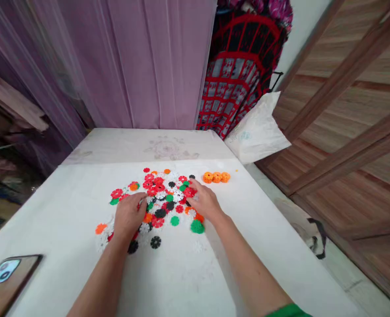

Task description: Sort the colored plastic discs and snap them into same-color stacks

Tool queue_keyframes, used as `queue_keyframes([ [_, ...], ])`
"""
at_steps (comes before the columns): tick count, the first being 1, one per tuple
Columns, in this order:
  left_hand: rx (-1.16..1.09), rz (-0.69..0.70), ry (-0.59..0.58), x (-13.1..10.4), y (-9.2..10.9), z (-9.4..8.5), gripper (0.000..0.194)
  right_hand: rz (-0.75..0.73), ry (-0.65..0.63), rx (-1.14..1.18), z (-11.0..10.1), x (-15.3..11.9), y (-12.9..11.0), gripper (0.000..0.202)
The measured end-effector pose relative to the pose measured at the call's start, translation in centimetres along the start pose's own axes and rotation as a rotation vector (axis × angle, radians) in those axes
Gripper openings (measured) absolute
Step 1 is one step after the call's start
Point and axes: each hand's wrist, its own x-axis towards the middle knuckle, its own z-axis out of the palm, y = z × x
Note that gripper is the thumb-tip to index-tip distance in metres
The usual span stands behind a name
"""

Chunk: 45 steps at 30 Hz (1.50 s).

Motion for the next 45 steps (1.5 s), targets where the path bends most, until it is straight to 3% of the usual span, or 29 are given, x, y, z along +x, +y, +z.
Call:
queue_keyframes([
  [5, 0.006, 0.005, 0.006, 0.1, 0.0, 0.2, 0.042, 0.212, 0.262, 0.083, -3.5, -2.2, 3.9, 0.064],
  [8, 0.009, -0.001, 0.008, 0.1, 0.0, 0.1, 0.041, 0.276, 0.325, 0.098, -4.1, -3.4, 5.4, 0.067],
  [17, 0.022, -0.004, 0.007, 0.2, -0.2, 0.1, 0.042, 0.242, 0.275, -0.051, -3.4, -3.9, 5.1, 0.062],
  [23, 0.017, -0.001, 0.02, 0.2, -0.4, 0.4, 0.041, 0.278, 0.146, -0.139, -3.8, -4.1, 4.2, 0.062],
  [29, 0.001, 0.0, 0.015, 0.2, -0.1, 0.1, 0.041, 0.283, 0.09, -0.127, -3.8, -4.1, 3.9, 0.064],
  [35, 0.01, -0.008, 0.011, 0.2, 0.1, -0.1, 0.042, 0.291, 0.114, -0.069, -3.9, -4.4, 4.6, 0.07],
  [40, 0.025, -0.006, 0.003, 0.2, 0.3, -0.2, 0.043, 0.395, -0.018, -0.103, -4.8, -4.8, 4.7, 0.079],
  [45, 0.022, -0.006, -0.003, 0.3, 0.4, -0.3, 0.043, 0.448, -0.027, -0.267, -5.2, -4.4, 3.9, 0.06],
])
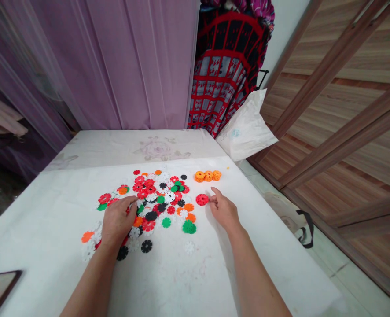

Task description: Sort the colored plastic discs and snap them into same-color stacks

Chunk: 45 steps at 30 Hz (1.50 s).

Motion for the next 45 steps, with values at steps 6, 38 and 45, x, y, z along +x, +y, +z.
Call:
queue_keyframes([
  [6, -0.026, -0.008, 0.023, 0.0, 0.0, 0.2, 0.04, 0.085, 0.105, -0.103, 0.9, 0.6, -0.3, 0.047],
  [38, -0.362, -0.372, 0.244, -0.6, -0.8, 0.6, 0.039, -0.519, 0.086, -0.004, 2.6, 0.5, -6.8, 0.035],
  [45, -0.541, -0.508, 0.347, -0.6, -0.9, 0.3, 0.035, -0.633, -0.091, -0.164, 4.9, 0.1, -10.5, 0.035],
])
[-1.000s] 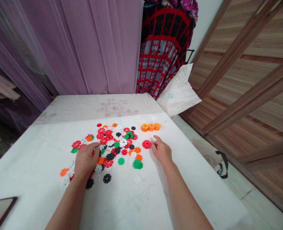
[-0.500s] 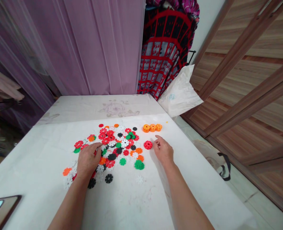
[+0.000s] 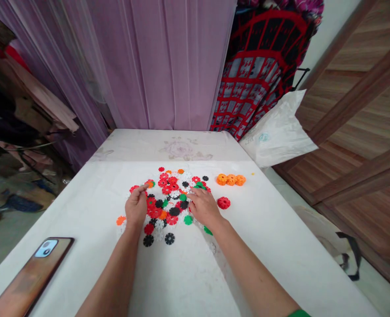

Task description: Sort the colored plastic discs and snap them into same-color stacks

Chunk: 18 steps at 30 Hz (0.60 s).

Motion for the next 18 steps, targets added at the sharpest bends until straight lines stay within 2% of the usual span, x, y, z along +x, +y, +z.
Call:
queue_keyframes([
  [14, -0.11, -0.063, -0.004, 0.1, -0.3, 0.6, 0.037, -0.128, 0.008, 0.049, 0.6, -0.8, -1.5, 0.026],
  [18, -0.136, -0.061, -0.006, 0.0, -0.3, 0.9, 0.037, -0.068, 0.006, 0.045, 0.4, -2.1, -1.0, 0.027],
])
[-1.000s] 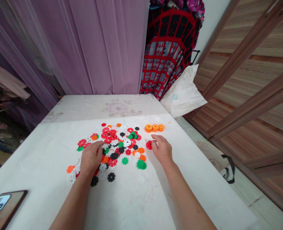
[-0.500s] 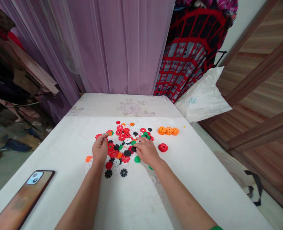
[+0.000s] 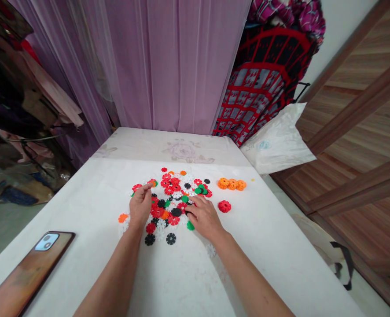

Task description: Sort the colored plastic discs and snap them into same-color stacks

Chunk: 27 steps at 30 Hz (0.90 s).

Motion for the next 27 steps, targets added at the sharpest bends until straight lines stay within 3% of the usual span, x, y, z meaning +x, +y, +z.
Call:
queue_keyframes([
  [4, 0.013, 0.017, -0.004, -0.1, 0.1, 0.0, 0.037, 0.081, -0.01, -0.043, -0.6, -0.3, 0.2, 0.027],
  [7, 0.021, 0.023, -0.025, -0.1, 0.3, -0.1, 0.038, 0.058, -0.019, -0.036, -0.8, 0.4, -0.5, 0.026],
  [13, 0.021, 0.023, -0.033, -0.3, 0.5, -0.2, 0.039, 0.075, -0.159, -0.018, -1.2, 1.9, -1.6, 0.04],
  [19, 0.036, 0.025, -0.021, -0.3, 0.7, -0.1, 0.037, 0.1, -0.217, 0.059, -1.6, 2.6, -1.2, 0.035],
  [24, 0.029, 0.01, -0.015, -0.3, 0.8, -0.1, 0.037, 0.104, -0.154, 0.112, -0.9, 2.5, -1.0, 0.029],
  [27, 0.037, 0.014, -0.027, -0.3, 0.7, -0.1, 0.038, 0.096, -0.022, 0.14, -0.1, 2.1, -0.9, 0.024],
])
